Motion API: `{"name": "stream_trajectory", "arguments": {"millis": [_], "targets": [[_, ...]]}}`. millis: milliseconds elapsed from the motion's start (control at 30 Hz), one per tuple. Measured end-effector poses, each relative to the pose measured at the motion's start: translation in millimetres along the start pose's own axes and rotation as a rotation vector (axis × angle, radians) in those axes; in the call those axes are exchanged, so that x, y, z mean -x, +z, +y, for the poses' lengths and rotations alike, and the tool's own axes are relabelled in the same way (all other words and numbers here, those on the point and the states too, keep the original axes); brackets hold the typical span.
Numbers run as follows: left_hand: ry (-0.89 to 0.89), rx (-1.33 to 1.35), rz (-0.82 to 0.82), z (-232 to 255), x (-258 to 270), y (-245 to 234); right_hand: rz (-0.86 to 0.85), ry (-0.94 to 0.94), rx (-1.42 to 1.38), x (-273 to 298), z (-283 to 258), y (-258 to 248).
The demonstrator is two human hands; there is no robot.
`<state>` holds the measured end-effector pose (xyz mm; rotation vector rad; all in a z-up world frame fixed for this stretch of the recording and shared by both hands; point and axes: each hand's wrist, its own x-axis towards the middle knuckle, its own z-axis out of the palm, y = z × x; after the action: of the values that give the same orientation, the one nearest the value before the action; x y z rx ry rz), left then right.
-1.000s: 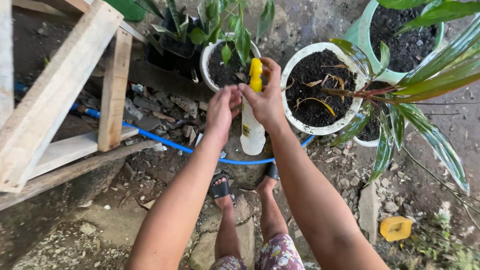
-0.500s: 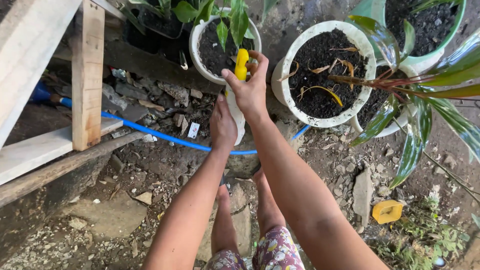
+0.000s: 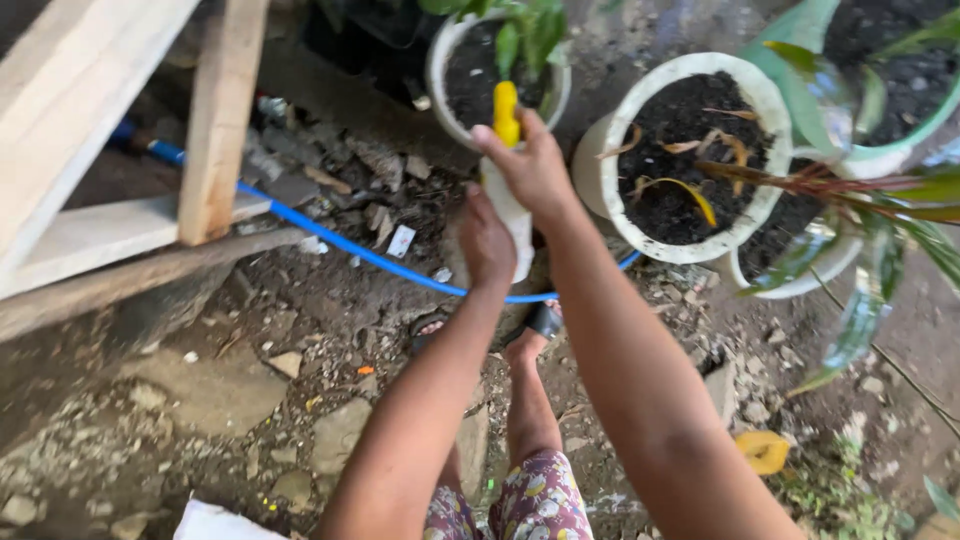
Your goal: Watering and spraying various potted plants in an outdoor garden area.
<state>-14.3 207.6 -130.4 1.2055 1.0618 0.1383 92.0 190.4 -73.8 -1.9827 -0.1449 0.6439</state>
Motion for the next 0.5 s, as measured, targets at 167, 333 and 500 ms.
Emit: {"name": "stream_trajectory", "arguments": {"millis": [167,333,500], "targets": [[0.1,-0.022,0.098,-11.1,13.3,24.5,0.019,-0.08,-0.034,0.5,9.7,-13.6],[0.075,-0.044,0.115,6.9,27.9,25.3,0.095,0.01,-0.009,11.8,3.7,-19.4],[0.051,0.011,-0.059,14.2,28.4,18.1,0.19,-0.017,0.125,8.3,22.0,-23.5]]}}
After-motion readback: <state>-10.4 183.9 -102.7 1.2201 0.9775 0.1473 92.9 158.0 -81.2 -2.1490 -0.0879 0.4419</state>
